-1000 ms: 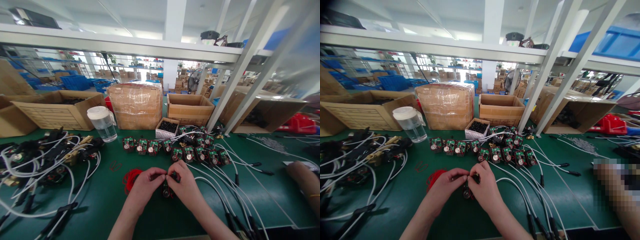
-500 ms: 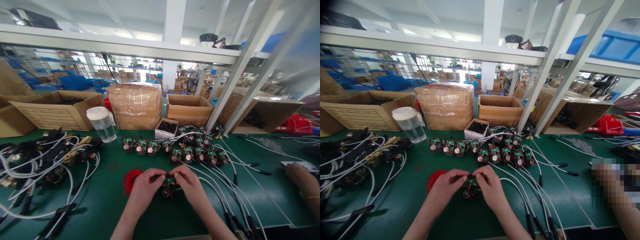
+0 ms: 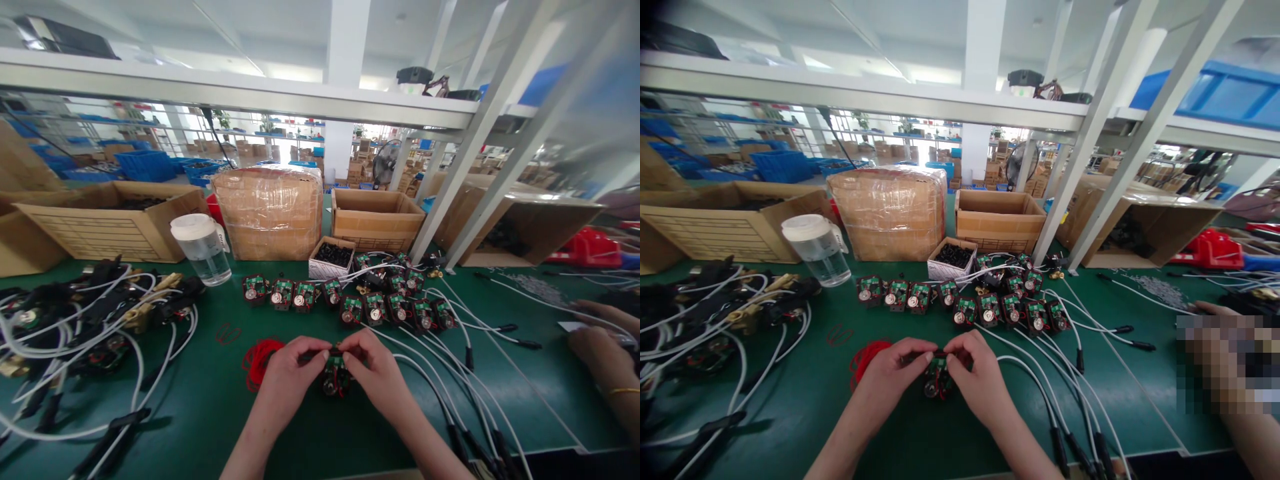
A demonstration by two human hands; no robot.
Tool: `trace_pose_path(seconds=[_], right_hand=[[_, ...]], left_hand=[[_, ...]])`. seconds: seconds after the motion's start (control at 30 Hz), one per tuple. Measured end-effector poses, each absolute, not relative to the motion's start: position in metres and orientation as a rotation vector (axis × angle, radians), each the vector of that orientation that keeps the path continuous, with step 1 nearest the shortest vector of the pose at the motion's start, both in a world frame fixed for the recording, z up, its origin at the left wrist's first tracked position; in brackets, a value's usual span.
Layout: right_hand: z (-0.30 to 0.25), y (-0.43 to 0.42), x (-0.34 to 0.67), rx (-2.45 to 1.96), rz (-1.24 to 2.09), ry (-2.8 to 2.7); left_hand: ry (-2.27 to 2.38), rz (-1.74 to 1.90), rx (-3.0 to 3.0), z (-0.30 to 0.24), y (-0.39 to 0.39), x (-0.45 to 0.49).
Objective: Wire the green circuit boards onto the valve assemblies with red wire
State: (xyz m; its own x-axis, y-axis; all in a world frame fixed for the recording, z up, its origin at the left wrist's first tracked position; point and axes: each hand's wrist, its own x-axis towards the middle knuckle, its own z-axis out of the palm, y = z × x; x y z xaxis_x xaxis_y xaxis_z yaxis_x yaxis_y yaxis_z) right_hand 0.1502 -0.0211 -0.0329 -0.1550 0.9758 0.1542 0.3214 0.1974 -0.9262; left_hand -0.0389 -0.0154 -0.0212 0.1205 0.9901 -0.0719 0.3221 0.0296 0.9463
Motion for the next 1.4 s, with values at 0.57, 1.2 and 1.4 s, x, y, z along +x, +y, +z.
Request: trace_pose_path(seconds=[0.57, 1.2, 1.4], right_hand=[[-0.033, -0.022, 0.15, -1.276, 1.012, -1.594], [-0.041, -0.028, 0.16, -1.196, 1.005, -1.647], [-0.036, -0.025, 0.156, -1.233, 0.942, -1.653]], left_hand=[[1.381, 0.899, 1.471, -0.024, -0.016, -0.039], [1.377, 1.033, 1.466, -0.031, -0.026, -0.035], [1.376, 1.04, 1.477, -0.032, -0.026, -0.034]])
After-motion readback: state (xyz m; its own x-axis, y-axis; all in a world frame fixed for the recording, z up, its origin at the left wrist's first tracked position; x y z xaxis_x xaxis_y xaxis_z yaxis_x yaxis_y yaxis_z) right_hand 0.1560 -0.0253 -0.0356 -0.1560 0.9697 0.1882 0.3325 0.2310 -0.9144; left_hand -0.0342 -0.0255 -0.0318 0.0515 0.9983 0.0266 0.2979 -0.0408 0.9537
